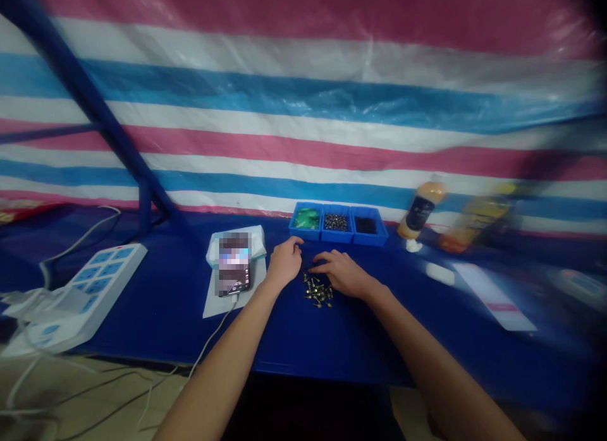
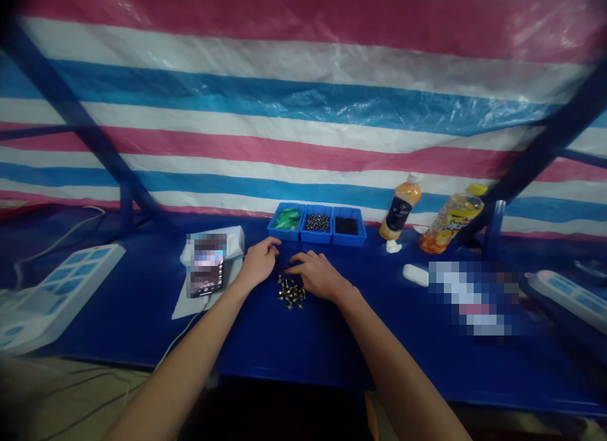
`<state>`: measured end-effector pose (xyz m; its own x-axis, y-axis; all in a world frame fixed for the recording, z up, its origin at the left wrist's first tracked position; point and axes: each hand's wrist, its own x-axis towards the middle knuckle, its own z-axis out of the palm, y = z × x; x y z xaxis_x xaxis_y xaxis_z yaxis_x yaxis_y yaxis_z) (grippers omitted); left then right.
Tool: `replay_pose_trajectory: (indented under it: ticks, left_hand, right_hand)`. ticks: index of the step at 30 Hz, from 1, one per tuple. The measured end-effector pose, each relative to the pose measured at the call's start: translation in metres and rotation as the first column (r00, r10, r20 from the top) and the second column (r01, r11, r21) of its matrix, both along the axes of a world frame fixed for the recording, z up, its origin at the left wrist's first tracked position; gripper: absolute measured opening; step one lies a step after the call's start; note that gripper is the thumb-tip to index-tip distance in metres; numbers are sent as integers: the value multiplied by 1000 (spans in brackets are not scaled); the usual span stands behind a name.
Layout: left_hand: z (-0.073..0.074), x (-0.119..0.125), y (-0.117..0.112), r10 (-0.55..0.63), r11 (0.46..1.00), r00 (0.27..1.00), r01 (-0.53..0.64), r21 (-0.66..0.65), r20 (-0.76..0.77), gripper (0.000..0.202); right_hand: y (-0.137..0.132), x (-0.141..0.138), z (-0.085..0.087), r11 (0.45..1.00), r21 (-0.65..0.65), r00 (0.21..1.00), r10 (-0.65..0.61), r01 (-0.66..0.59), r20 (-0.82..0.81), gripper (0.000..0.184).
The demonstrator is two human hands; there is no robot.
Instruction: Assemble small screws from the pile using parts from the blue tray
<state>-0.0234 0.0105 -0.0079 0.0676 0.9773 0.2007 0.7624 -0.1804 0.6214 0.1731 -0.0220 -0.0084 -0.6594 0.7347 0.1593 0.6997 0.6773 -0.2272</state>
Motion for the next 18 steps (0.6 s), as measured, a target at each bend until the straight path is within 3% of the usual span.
replay_pose_trajectory:
  ticks: [9,13,18]
  left_hand:
    - [0,4,-4,-39,999,998,39,1,-55,28]
    - [1,5,-6,-67,998,995,67,6,-72,27]
    - [0,6,-7,-80,997,992,80,0,-96,26]
  right_hand:
    - [-2,7,8,983,165,989,-96,77,110,28]
    - [2,20,4,977,114,979,-190,181,70,29]
    - [2,29,-1,979,11,978,-203,204,-40,24]
